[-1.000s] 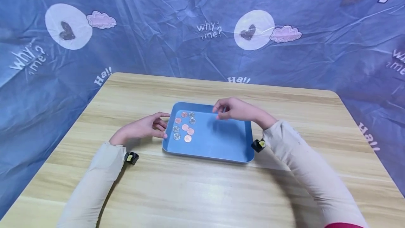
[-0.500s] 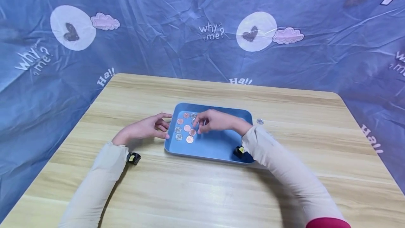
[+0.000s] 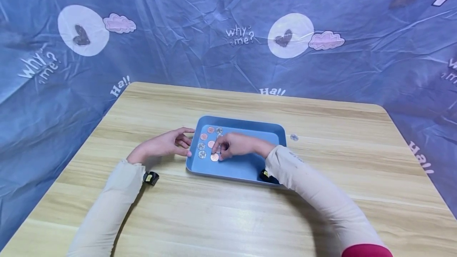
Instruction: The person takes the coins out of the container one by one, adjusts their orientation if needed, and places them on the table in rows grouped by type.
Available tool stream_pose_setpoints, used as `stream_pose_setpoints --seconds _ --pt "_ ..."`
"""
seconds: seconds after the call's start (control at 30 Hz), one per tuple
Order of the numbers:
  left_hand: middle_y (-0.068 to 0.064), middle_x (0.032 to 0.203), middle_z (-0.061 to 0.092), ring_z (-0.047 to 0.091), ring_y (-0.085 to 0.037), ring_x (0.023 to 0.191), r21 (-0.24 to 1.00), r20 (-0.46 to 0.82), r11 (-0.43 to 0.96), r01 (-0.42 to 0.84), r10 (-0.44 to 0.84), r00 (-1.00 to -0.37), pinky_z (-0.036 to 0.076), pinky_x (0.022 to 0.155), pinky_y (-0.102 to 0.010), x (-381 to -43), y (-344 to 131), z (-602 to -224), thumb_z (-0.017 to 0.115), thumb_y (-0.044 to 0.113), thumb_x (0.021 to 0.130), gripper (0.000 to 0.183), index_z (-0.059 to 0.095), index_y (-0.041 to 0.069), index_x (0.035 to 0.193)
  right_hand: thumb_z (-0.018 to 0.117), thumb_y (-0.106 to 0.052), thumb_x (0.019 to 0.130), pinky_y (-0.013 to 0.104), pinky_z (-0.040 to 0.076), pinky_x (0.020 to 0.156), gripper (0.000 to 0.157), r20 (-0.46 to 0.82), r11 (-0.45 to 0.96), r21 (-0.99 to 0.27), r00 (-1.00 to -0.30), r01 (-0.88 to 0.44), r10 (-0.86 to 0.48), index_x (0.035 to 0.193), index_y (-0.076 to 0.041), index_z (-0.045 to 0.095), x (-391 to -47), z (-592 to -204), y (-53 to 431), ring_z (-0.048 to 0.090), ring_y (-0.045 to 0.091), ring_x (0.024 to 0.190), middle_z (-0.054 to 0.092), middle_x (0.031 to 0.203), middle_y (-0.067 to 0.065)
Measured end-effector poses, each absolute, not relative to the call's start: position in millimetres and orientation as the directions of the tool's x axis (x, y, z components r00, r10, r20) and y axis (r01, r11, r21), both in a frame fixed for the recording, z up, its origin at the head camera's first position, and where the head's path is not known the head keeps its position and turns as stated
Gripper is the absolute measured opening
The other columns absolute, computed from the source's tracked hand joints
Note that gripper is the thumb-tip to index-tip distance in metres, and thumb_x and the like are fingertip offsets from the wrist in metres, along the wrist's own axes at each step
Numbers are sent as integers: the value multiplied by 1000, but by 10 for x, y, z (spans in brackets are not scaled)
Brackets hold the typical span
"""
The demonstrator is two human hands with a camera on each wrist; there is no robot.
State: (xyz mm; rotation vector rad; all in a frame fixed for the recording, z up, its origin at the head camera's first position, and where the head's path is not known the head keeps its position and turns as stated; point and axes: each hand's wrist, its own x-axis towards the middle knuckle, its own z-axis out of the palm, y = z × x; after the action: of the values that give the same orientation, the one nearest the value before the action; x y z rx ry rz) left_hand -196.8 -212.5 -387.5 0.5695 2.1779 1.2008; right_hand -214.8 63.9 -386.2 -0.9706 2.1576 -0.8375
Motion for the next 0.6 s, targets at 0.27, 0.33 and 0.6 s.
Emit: stream_pose_setpoints --seconds 0.27,0.33,0.6 --pt "-26 127 55 56 -31 115 863 -282 497 85 616 -735 48 97 -39 -1974 -2126 -3868 72 19 87 84 21 -1 150 71 -8 85 17 39 57 20 -246 533 -711 -548 -459 -800 105 -8 69 -2163 -3925 592 47 4 57 56 66 -5" --pt "-26 127 56 56 -31 115 863 -282 497 86 617 -735 48 97 -39 -1976 -2124 -3869 72 20 87 84 21 -1 150 72 -9 85 18 40 57 19 -235 535 -701 -555 -472 -798 103 -8 70 -2161 -3933 584 48 4 58 57 68 -5" --pt "-26 127 56 56 -32 115 860 -282 502 87 612 -739 47 99 -41 -1972 -2120 -3864 72 20 87 83 23 -1 150 74 -12 83 18 43 61 17 -202 548 -629 -565 -551 -800 100 -14 71 -2149 -3951 572 52 3 65 61 74 -5"
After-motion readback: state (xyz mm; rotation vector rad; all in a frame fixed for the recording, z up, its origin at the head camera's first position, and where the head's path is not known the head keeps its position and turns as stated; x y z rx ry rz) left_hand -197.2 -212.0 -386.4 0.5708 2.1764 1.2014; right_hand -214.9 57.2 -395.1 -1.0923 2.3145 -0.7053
